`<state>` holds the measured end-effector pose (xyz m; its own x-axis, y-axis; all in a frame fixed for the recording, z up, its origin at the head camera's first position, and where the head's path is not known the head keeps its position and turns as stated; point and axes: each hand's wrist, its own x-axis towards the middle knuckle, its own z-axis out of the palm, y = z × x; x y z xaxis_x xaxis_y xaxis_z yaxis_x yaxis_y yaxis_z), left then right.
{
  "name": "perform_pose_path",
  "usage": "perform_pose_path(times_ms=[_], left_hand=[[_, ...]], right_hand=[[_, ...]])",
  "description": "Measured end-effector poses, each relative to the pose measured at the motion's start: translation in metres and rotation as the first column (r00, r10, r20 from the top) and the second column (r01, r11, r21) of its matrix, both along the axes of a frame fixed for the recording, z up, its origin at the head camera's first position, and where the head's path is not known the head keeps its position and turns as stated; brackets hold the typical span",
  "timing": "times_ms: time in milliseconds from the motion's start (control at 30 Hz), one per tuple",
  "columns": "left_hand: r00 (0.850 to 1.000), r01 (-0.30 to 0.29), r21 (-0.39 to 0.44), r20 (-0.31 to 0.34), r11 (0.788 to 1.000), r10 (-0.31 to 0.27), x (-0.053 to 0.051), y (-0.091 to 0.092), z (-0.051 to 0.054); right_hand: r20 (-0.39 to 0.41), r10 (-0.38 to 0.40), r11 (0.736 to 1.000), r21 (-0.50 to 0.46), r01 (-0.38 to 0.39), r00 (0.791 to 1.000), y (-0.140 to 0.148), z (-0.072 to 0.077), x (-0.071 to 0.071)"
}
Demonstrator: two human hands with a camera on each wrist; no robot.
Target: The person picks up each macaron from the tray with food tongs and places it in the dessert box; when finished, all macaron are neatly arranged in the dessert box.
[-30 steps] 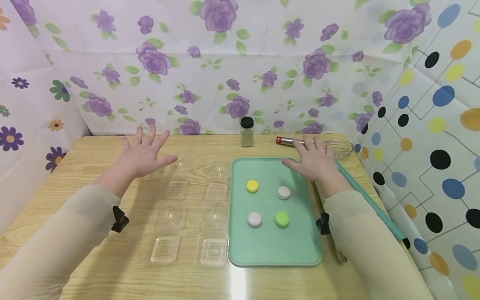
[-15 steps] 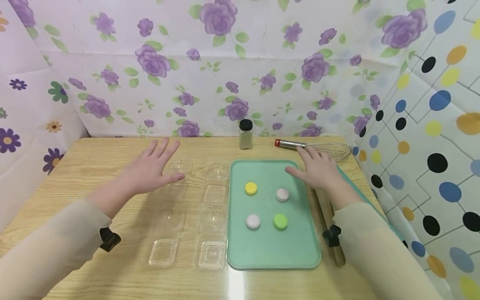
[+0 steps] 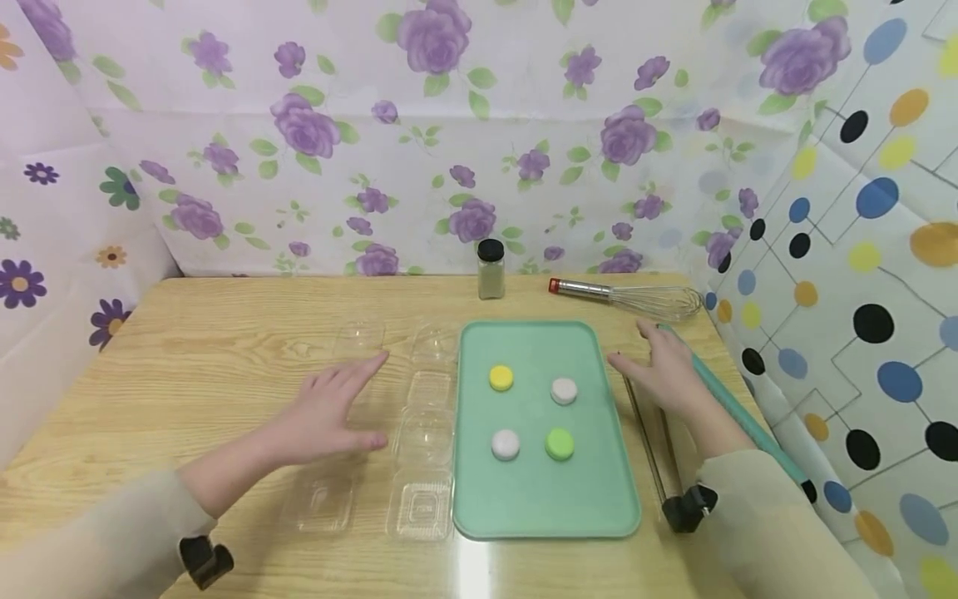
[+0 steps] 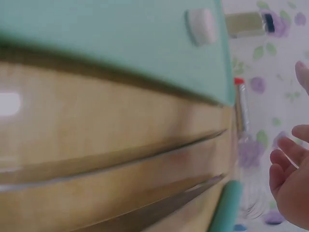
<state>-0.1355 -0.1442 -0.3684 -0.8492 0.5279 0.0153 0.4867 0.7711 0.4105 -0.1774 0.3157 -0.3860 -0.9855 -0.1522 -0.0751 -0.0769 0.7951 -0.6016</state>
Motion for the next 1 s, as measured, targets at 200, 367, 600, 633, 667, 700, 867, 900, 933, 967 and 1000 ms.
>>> perform_pose_path(times_ms=[200, 367, 600, 633, 667, 700, 867, 900, 933, 967, 1000], left_hand=[[0.998, 0.034, -0.016, 0.051, 0.999, -0.033, 0.021, 0.008, -0.011], [0.990, 0.072, 0.004, 0.119, 0.997, -0.072, 0.033, 0.014, -0.017], [0.981, 0.126, 0.017, 0.144, 0.992, -0.127, 0.045, 0.019, -0.028], [0.981, 0.137, 0.005, 0.137, 0.991, -0.136, 0.046, 0.019, -0.030], [0.981, 0.146, -0.004, 0.129, 0.989, -0.144, 0.047, 0.019, -0.031], [0.981, 0.152, -0.014, 0.121, 0.988, -0.149, 0.048, 0.019, -0.033], [0.982, 0.174, -0.029, 0.085, 0.984, -0.171, 0.052, 0.021, -0.036], [0.982, 0.176, -0.032, 0.081, 0.984, -0.173, 0.052, 0.022, -0.036], [0.981, 0.179, -0.034, 0.076, 0.983, -0.176, 0.053, 0.022, -0.036], [0.982, 0.180, -0.035, 0.072, 0.983, -0.177, 0.053, 0.022, -0.036], [0.982, 0.181, -0.034, 0.068, 0.983, -0.178, 0.053, 0.022, -0.036]], right_hand=[[-0.019, -0.045, 0.999, -0.014, 0.045, 0.999, 0.013, -0.019, 0.007], [-0.021, -0.064, 0.998, -0.016, 0.063, 0.998, 0.020, -0.033, 0.012], [0.011, -0.086, 0.996, 0.024, 0.086, 0.996, 0.023, -0.050, 0.015], [0.009, -0.087, 0.996, 0.033, 0.086, 0.996, 0.023, -0.053, 0.015], [0.002, -0.087, 0.995, 0.041, 0.086, 0.996, 0.023, -0.055, 0.014], [-0.002, -0.089, 0.995, 0.051, 0.088, 0.996, 0.023, -0.057, 0.014], [-0.050, -0.103, 0.991, 0.085, 0.107, 0.993, 0.025, -0.066, 0.014], [-0.048, -0.110, 0.990, 0.087, 0.114, 0.993, 0.025, -0.067, 0.014], [-0.048, -0.118, 0.989, 0.087, 0.122, 0.992, 0.025, -0.068, 0.014], [-0.047, -0.124, 0.988, 0.086, 0.128, 0.991, 0.025, -0.068, 0.014], [-0.045, -0.129, 0.988, 0.082, 0.132, 0.991, 0.025, -0.069, 0.015]])
